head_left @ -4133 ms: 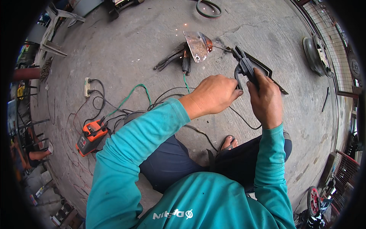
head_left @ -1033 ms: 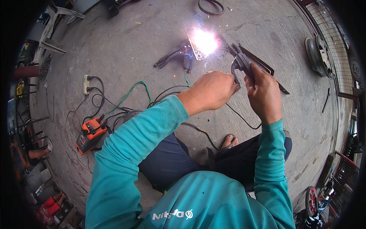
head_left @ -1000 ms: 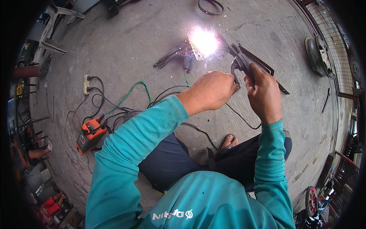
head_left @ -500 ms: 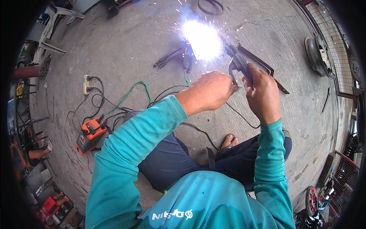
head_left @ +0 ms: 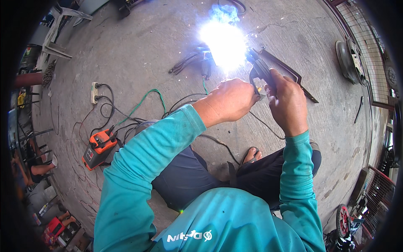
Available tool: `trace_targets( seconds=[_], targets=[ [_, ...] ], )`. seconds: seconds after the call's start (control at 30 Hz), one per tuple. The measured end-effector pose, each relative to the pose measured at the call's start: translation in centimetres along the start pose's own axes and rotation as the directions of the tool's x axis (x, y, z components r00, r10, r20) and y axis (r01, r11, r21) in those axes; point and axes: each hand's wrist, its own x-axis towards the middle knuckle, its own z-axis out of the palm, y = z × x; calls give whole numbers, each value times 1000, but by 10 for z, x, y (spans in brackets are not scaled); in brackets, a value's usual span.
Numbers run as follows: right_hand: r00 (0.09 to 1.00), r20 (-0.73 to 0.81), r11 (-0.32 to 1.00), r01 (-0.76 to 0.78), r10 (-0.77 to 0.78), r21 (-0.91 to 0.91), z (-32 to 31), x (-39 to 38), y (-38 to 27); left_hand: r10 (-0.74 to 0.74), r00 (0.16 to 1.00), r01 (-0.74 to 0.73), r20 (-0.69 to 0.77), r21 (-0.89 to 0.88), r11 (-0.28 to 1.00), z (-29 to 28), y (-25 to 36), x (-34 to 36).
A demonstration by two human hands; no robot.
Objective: The person welds a metal plate to a curved metal frame using a handheld welding torch, producing bright sparks. They adjust the position of the parts and the torch several times, then use a hammer to tap the welded joint.
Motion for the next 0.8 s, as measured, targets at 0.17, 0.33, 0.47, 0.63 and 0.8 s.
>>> trace_targets(
  seconds=[0.17,0.33,0.47,0.63,0.8],
  targets=[
    [1000,-18,1000,-7,6,-27,1,0,-3,-29,999,30,23,-4,1000,-1,1,0],
    [999,-35,1000,-6,5,-25,3,0,-1,-54,997,54,62,9,999,-4,4,1],
    [1000,-22,1000,12,-12,-1,2,1,-1,17,1000,-17,-20,-6,1000,6,-7,0],
    [997,-54,997,65,-63,41,3,0,4,21,999,-22,-26,-33,999,4,-6,-1],
    [999,-32,999,35,-34,36,1,0,0,2,1000,-2,1,-4,1000,4,-5,3]
  ],
)
